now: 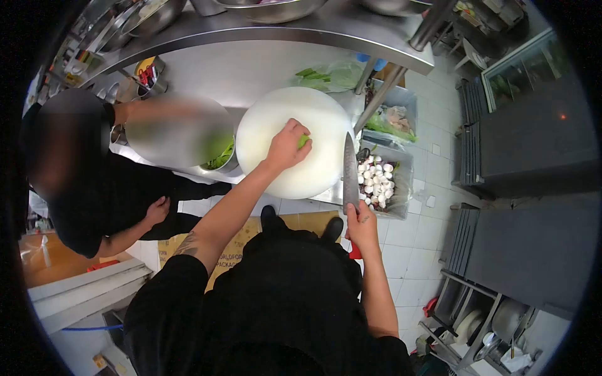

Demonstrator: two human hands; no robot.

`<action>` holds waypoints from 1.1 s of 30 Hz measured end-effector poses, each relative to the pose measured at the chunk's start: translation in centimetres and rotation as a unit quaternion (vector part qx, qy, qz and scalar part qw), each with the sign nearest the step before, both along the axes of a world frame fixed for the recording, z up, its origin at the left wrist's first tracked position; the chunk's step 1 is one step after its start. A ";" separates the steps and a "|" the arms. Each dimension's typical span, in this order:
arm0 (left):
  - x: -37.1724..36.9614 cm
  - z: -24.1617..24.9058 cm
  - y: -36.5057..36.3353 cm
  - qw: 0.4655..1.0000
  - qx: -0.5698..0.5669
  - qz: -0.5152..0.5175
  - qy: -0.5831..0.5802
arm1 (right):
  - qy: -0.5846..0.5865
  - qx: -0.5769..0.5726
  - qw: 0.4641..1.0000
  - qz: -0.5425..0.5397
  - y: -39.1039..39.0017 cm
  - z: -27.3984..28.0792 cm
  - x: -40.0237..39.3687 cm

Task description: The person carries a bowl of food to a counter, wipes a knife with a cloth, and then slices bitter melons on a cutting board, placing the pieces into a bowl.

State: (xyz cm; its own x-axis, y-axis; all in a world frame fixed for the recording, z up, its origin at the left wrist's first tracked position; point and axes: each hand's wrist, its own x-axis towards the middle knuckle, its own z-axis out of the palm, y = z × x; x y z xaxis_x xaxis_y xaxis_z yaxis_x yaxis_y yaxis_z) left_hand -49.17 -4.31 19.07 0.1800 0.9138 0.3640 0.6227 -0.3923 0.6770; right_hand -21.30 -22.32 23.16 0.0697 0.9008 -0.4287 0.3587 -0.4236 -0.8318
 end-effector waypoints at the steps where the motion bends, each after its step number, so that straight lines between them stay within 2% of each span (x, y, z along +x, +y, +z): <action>1: -0.8 0.4 -0.1 0.999 0.022 0.016 -0.035 | -0.004 -0.001 1.000 -0.001 0.2 0.0 0.1; 4: -7.5 -1.4 1.0 0.982 0.107 0.116 -0.105 | 0.020 -0.007 1.000 0.016 0.7 0.4 0.4; 6: -13.0 -0.4 0.1 0.958 0.147 0.238 -0.057 | 0.034 -0.008 0.999 0.013 1.0 1.4 0.5; 9: -19.3 -1.6 -1.5 0.935 0.068 0.347 -0.011 | 0.037 -0.010 0.999 0.023 1.3 1.0 1.7; 11: -21.6 -4.0 -2.1 0.943 -0.006 0.323 0.079 | 0.030 0.006 0.999 0.033 1.4 1.2 2.5; 14: -17.6 -0.1 -3.2 0.940 0.047 0.312 0.130 | 0.018 0.018 0.999 0.044 1.0 1.4 4.1; 17: -12.0 1.0 3.0 0.968 0.148 0.200 -0.017 | -0.020 0.021 0.996 0.080 -0.1 1.2 6.2; 19: -6.9 3.1 8.1 0.975 0.057 0.137 -0.166 | -0.070 0.026 0.993 0.093 -0.6 1.1 6.6; 21: -3.3 3.8 14.6 0.982 0.021 0.052 -0.182 | -0.087 0.026 0.992 0.087 -1.5 0.2 6.4; 22: -3.2 2.0 18.9 0.996 0.017 0.021 -0.085 | -0.121 0.067 0.986 0.089 -1.9 -0.4 5.8; 24: -2.6 -3.1 27.4 0.993 0.025 -0.040 0.107 | -0.131 0.063 0.988 0.045 -2.6 -0.1 3.7; 26: -1.8 -4.4 30.8 0.974 0.011 -0.071 0.215 | -0.155 0.056 0.986 0.002 -2.5 2.0 0.9; 28: -1.7 -4.6 32.2 0.956 -0.012 -0.086 0.280 | -0.160 0.052 0.985 -0.035 -2.8 3.7 -1.7; 33: -2.9 -4.6 34.1 0.948 -0.037 -0.083 0.306 | -0.164 0.049 0.978 -0.122 -4.8 4.1 -4.9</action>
State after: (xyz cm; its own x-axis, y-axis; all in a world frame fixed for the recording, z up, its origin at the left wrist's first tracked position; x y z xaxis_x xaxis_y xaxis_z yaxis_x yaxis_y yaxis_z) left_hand -52.11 29.79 14.44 0.4797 0.8738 0.0804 0.8419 -0.4841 0.2385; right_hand -26.22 -27.09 27.31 0.4078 0.8757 -0.2586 0.5112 -0.4536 -0.7300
